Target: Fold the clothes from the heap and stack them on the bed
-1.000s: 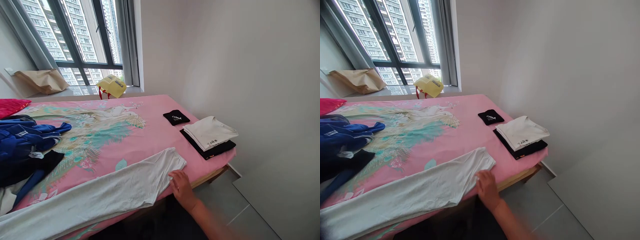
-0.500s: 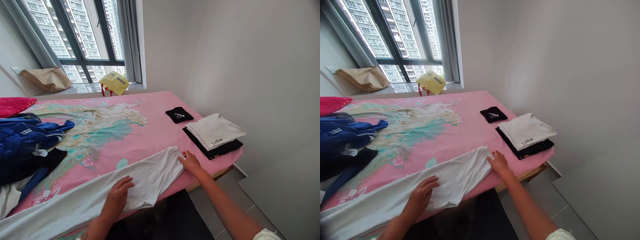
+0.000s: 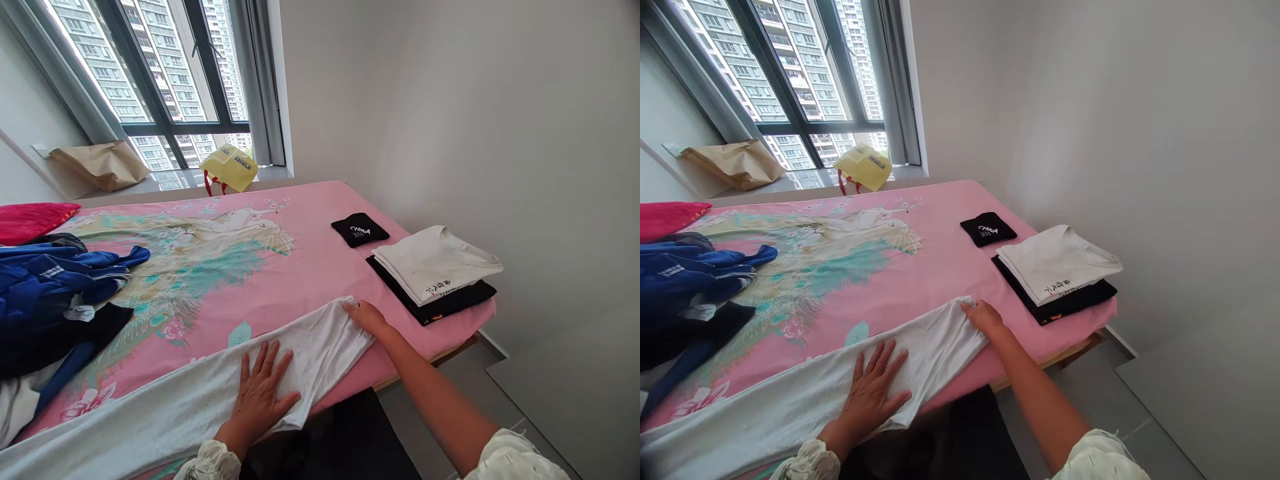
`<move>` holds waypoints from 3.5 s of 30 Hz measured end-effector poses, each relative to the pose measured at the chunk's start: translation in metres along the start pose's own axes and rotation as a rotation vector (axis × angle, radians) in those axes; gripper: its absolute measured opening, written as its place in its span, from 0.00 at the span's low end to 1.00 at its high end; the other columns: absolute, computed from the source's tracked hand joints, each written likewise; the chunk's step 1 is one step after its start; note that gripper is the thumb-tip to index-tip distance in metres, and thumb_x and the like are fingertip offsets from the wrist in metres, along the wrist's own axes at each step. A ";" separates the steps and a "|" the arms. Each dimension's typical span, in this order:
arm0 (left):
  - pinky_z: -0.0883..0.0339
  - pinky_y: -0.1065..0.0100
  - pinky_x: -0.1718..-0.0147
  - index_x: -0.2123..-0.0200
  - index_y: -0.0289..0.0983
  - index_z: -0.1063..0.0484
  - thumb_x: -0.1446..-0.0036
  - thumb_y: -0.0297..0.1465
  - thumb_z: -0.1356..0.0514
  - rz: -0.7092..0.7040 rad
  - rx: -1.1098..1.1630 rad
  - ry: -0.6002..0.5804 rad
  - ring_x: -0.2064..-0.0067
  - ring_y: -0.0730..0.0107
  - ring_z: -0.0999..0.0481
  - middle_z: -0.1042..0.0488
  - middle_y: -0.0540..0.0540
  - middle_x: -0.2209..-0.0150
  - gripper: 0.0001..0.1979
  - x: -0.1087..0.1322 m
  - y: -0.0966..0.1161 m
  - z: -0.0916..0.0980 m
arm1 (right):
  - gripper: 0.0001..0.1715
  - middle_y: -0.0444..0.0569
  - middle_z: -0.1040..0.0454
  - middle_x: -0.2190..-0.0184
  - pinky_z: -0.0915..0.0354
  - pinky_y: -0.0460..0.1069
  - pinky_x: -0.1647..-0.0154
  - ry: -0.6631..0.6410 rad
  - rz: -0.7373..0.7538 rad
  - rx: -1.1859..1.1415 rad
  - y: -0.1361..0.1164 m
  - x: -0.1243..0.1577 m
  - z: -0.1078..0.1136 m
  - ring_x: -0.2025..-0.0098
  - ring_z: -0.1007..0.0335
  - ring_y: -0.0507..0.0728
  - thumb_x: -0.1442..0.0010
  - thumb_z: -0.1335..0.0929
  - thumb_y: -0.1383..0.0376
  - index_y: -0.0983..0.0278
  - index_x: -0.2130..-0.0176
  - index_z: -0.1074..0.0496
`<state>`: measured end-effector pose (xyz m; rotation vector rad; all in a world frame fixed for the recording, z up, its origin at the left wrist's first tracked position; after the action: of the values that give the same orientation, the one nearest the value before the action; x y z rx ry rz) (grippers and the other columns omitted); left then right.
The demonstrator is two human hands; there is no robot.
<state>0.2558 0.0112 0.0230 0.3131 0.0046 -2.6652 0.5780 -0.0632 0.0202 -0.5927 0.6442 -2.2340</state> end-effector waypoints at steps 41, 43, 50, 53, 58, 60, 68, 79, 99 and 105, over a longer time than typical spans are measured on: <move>0.52 0.51 0.39 0.39 0.35 0.40 0.41 0.34 0.52 1.046 -0.055 -0.129 0.36 0.57 0.43 0.40 0.38 0.37 0.27 0.239 -0.261 0.113 | 0.43 0.56 0.38 0.39 0.53 0.64 0.36 0.348 0.685 0.497 0.066 0.020 -0.043 0.35 0.49 0.66 0.42 0.47 0.43 0.67 0.39 0.40; 0.46 0.55 0.41 0.42 0.37 0.36 0.46 0.36 0.45 1.075 0.012 -0.122 0.39 0.55 0.38 0.35 0.39 0.40 0.27 0.253 -0.273 0.118 | 0.41 0.58 0.38 0.40 0.53 0.64 0.36 0.363 0.718 0.488 0.066 0.021 -0.042 0.36 0.49 0.68 0.43 0.46 0.45 0.65 0.40 0.39; 0.31 0.62 0.63 0.63 0.32 0.25 0.62 0.41 0.35 1.155 0.396 -0.104 0.62 0.54 0.23 0.21 0.43 0.66 0.23 0.258 -0.298 0.111 | 0.42 0.57 0.37 0.40 0.49 0.64 0.37 0.333 0.631 0.538 0.065 0.017 -0.042 0.36 0.47 0.67 0.43 0.45 0.45 0.68 0.40 0.39; 0.31 0.65 0.71 0.69 0.33 0.26 0.57 0.43 0.39 1.163 0.540 -0.054 0.70 0.59 0.23 0.22 0.45 0.73 0.19 0.250 -0.303 0.109 | 0.41 0.56 0.38 0.40 0.50 0.65 0.37 0.242 0.519 0.554 0.053 0.013 -0.041 0.36 0.46 0.66 0.44 0.45 0.47 0.68 0.40 0.38; 0.31 0.66 0.66 0.61 0.36 0.28 0.47 0.46 0.49 1.145 0.475 0.111 0.65 0.61 0.24 0.23 0.47 0.69 0.21 0.244 -0.299 0.126 | 0.34 0.55 0.33 0.43 0.44 0.65 0.40 0.240 0.472 0.354 -0.004 0.036 -0.045 0.39 0.41 0.64 0.39 0.49 0.50 0.65 0.46 0.33; 0.33 0.67 0.60 0.57 0.38 0.30 0.45 0.46 0.51 1.123 0.376 0.161 0.60 0.62 0.25 0.23 0.48 0.64 0.21 0.246 -0.297 0.134 | 0.31 0.55 0.33 0.44 0.46 0.64 0.39 0.255 0.559 0.282 -0.031 0.056 -0.055 0.39 0.42 0.64 0.38 0.47 0.50 0.64 0.48 0.32; 0.37 0.52 0.50 0.56 0.32 0.30 0.47 0.36 0.50 0.991 0.052 0.199 0.54 0.51 0.28 0.26 0.36 0.59 0.20 0.243 -0.279 0.143 | 0.19 0.54 0.26 0.53 0.36 0.61 0.46 0.112 0.716 0.205 -0.089 0.099 -0.083 0.50 0.31 0.63 0.40 0.40 0.57 0.62 0.56 0.27; 0.47 0.56 0.39 0.44 0.39 0.32 0.40 0.33 0.52 0.506 0.041 -0.095 0.39 0.62 0.36 0.33 0.42 0.41 0.22 0.190 -0.221 0.076 | 0.19 0.53 0.29 0.51 0.40 0.62 0.40 -0.096 1.143 0.090 -0.220 0.189 -0.178 0.44 0.37 0.61 0.42 0.41 0.73 0.63 0.54 0.30; 0.76 0.40 0.38 0.34 0.34 0.56 0.47 0.56 0.51 0.624 -0.019 -0.335 0.31 0.49 0.60 0.58 0.40 0.32 0.45 0.156 -0.192 0.049 | 0.41 0.52 0.60 0.31 0.76 0.66 0.34 -0.046 0.344 0.569 -0.120 0.101 -0.137 0.30 0.70 0.62 0.37 0.44 0.47 0.65 0.33 0.54; 0.71 0.43 0.37 0.35 0.43 0.48 0.40 0.44 0.51 0.376 0.004 -0.115 0.32 0.54 0.55 0.53 0.44 0.32 0.30 0.095 -0.128 0.051 | 0.36 0.49 0.64 0.31 0.74 0.67 0.35 0.024 0.412 0.429 -0.143 0.118 -0.123 0.30 0.73 0.61 0.35 0.45 0.50 0.62 0.33 0.53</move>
<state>0.1053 0.0817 0.0456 0.1436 -0.0867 -2.3057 0.3585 -0.0301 0.0370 -0.1933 0.2505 -1.9066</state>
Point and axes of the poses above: each hand's wrist, its own x-axis away from the middle knuckle, its own z-axis out of the back of the hand, y = z × x, the point moved 7 cm from there along -x, towards the middle knuckle
